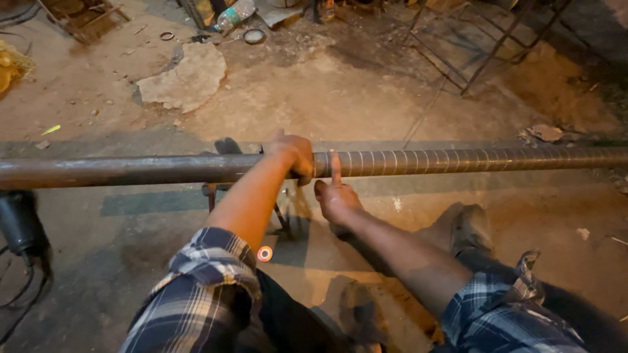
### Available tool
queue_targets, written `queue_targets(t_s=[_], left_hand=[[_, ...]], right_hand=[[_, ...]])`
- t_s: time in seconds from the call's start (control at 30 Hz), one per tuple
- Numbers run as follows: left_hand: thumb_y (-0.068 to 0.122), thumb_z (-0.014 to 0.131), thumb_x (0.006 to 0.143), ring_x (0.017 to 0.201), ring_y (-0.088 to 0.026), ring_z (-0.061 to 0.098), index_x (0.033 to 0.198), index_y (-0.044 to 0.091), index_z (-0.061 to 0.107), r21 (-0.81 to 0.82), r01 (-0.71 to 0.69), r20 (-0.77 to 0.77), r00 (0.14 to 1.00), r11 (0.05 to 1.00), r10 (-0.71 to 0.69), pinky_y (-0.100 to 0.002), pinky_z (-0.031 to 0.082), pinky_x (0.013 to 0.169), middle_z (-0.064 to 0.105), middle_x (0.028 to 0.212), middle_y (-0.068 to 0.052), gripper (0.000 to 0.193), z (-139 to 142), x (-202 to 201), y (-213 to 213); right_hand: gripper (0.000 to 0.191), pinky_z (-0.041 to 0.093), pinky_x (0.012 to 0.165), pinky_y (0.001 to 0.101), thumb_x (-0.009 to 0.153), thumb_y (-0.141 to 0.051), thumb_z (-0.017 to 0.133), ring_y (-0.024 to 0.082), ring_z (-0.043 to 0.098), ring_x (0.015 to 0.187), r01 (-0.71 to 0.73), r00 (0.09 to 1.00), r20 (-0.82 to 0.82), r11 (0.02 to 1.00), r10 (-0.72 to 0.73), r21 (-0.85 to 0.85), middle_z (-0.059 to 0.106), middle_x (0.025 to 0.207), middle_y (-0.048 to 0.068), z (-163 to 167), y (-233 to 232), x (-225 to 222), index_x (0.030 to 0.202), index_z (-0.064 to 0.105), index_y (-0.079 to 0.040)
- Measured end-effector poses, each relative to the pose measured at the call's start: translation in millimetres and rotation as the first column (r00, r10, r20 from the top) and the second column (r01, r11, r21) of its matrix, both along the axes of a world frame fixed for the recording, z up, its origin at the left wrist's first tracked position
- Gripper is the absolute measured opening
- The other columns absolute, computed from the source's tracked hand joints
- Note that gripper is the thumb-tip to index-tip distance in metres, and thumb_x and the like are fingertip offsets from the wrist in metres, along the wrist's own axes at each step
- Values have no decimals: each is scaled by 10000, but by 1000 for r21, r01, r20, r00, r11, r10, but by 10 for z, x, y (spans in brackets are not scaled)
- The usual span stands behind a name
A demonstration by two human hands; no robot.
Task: The person marks a long metal pipe with a white marker while sitting on the floor. They repeatedly draw lines along the pipe's surface, occasionally pausing to reposition their hands.
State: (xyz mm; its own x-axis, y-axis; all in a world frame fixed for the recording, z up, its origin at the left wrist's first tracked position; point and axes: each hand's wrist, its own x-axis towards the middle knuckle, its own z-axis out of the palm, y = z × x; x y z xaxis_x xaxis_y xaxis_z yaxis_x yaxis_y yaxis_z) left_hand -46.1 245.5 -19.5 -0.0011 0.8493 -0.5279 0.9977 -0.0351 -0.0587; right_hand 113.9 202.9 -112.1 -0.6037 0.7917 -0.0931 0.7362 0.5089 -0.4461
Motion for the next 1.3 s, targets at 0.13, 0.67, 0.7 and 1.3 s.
queue_targets(t_s=[0.13,0.67,0.7,1.3], left_hand=[[372,893,561,1220,-293,622,1053,143,792,-227,-51,108,991,973,77,-554,222,1223,745,1156,-128,552,25,-125,158],[505,896,548,1264,-322,549,1133,110,725,627,261,-282,954,734,-98,-639,151,1174,686,1170,-112,726,-422,34,-479],[468,885,567,1251,-315,559,1121,107,726,653,253,-262,960,714,-101,-633,150,1188,691,1146,-104,680,-470,9,-494],[374,887,566,1187,-303,625,1027,116,756,-80,-47,120,991,996,56,-564,203,1242,722,1096,-130,544,-114,-330,31]], right_hand=[[129,542,857,560,942,-209,559,503,665,939,30,998,-49,1000,-31,-6,223,1603,298,-80,-29,3,1029,627,-142],[125,533,859,576,922,-158,538,518,681,890,2,998,-65,998,2,59,7,1622,384,-300,89,8,1002,630,-127],[127,536,873,568,923,-162,536,513,687,900,0,998,-61,998,4,57,-39,1629,377,-285,97,-3,989,642,-137],[116,549,823,569,911,-160,576,487,681,914,52,997,-49,998,-51,20,223,1599,297,-404,106,11,1012,630,-145]])
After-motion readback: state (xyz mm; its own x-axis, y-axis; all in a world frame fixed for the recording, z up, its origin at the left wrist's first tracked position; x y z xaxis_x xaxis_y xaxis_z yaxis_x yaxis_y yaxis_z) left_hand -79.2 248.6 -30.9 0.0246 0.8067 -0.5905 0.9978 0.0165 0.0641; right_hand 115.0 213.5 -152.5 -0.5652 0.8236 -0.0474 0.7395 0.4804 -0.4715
